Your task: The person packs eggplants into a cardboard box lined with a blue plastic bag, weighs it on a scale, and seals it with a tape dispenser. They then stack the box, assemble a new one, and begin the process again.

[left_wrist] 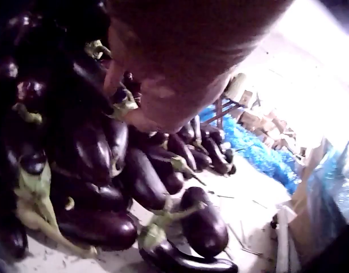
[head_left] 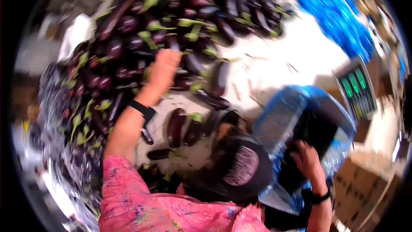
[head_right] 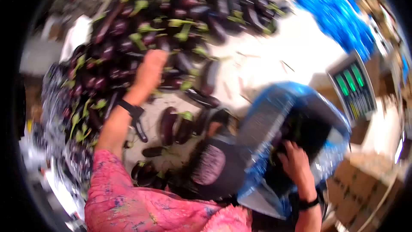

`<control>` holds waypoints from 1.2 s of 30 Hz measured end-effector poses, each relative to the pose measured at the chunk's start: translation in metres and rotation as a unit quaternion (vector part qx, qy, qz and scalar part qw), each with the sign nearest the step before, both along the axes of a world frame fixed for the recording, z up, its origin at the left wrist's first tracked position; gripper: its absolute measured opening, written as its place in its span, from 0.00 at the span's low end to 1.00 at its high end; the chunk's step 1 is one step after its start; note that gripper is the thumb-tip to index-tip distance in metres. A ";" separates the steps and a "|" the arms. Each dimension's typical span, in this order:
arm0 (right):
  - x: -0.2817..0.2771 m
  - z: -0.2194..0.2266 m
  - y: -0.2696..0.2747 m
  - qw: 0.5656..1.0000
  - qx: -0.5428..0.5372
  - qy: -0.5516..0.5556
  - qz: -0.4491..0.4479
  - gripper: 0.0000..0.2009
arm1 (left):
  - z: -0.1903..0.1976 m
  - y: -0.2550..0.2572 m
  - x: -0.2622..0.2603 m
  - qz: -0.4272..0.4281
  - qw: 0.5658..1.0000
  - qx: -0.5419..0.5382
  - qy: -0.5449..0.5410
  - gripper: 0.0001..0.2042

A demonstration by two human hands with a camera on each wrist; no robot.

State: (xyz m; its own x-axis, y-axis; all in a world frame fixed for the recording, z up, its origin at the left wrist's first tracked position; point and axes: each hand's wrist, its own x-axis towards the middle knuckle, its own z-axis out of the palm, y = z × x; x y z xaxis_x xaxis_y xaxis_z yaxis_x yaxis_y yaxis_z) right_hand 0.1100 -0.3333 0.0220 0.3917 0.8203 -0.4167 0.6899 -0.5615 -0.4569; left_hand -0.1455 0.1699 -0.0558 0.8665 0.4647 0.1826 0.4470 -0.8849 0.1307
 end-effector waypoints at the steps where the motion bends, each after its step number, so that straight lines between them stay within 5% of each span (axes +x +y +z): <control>1: 0.006 0.008 -0.003 1.000 0.003 0.004 -0.022 0.19 | -0.030 0.030 0.003 -0.041 0.994 0.091 -0.040 0.22; 3: 0.023 0.008 -0.018 0.997 0.034 -0.047 -0.057 0.18 | -0.038 0.053 0.011 -0.033 0.973 0.190 0.128 0.15; 5: 0.035 0.025 -0.021 0.987 0.079 -0.033 -0.134 0.16 | -0.038 0.060 0.017 -0.008 0.959 0.176 0.224 0.16; 7: 0.039 0.047 -0.015 0.968 0.084 0.014 -0.236 0.16 | -0.011 0.043 0.021 -0.026 0.967 0.148 0.207 0.19; 11: 0.042 0.061 -0.004 0.929 0.124 0.187 -0.294 0.21 | 0.076 -0.023 0.050 -0.102 0.995 -0.002 -0.012 0.22; 14: 0.030 0.073 0.015 0.864 0.169 0.358 -0.311 0.27 | 0.144 -0.103 0.084 -0.096 0.940 -0.292 -0.148 0.23; 15: 0.026 0.075 0.020 0.839 0.199 0.410 -0.296 0.30 | 0.162 -0.132 0.096 -0.095 0.886 -0.408 -0.202 0.23; 17: 0.014 0.080 0.035 0.720 0.241 0.539 -0.363 0.30 | 0.183 -0.171 0.125 -0.296 0.871 -0.329 -0.216 0.24; 19: 0.005 0.072 0.042 0.556 0.338 0.688 -0.320 0.27 | 0.207 -0.210 0.157 -0.472 0.824 -0.271 -0.155 0.25; 20: -0.005 0.081 0.050 0.546 0.385 0.640 -0.379 0.23 | 0.202 -0.231 0.169 -0.526 0.769 -0.336 -0.137 0.25; 21: 0.000 0.080 0.040 0.572 0.379 0.616 -0.387 0.22 | 0.195 -0.246 0.176 -0.574 0.706 -0.399 -0.118 0.25; 23: -0.007 0.086 0.025 0.623 0.366 0.501 -0.476 0.25 | 0.192 -0.253 0.180 -0.579 0.670 -0.464 -0.015 0.25; 24: -0.010 0.094 0.019 0.645 0.370 0.488 -0.458 0.26 | 0.191 -0.247 0.183 -0.573 0.690 -0.441 -0.018 0.25; 27: -0.007 0.101 0.000 0.747 0.201 0.429 -0.467 0.29 | 0.174 -0.211 0.170 -0.348 0.779 -0.519 0.055 0.23; 31: 0.011 0.020 -0.010 0.898 0.121 0.114 -0.407 0.38 | 0.097 -0.166 0.129 -0.080 0.783 -0.617 -0.002 0.17; 32: 0.008 0.006 -0.002 0.915 0.110 -0.023 -0.388 0.41 | 0.073 -0.155 0.114 -0.062 0.802 -0.594 0.002 0.17; 35: 0.012 -0.043 0.011 0.935 0.080 -0.095 -0.332 0.42 | -0.003 -0.139 0.060 0.003 0.828 -0.560 0.027 0.17; 36: 0.014 -0.068 0.008 0.942 0.061 -0.018 -0.330 0.42 | -0.025 -0.141 0.040 0.039 0.813 -0.581 0.017 0.17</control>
State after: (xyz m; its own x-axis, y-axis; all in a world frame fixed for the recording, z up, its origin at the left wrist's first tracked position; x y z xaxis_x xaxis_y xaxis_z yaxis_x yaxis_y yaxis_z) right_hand 0.1236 -0.3258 -0.0465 0.8454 0.4341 -0.3113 0.2250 -0.8179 -0.5296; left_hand -0.1059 0.0292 -0.0805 0.8215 0.3597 -0.4423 0.5168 -0.1421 0.8442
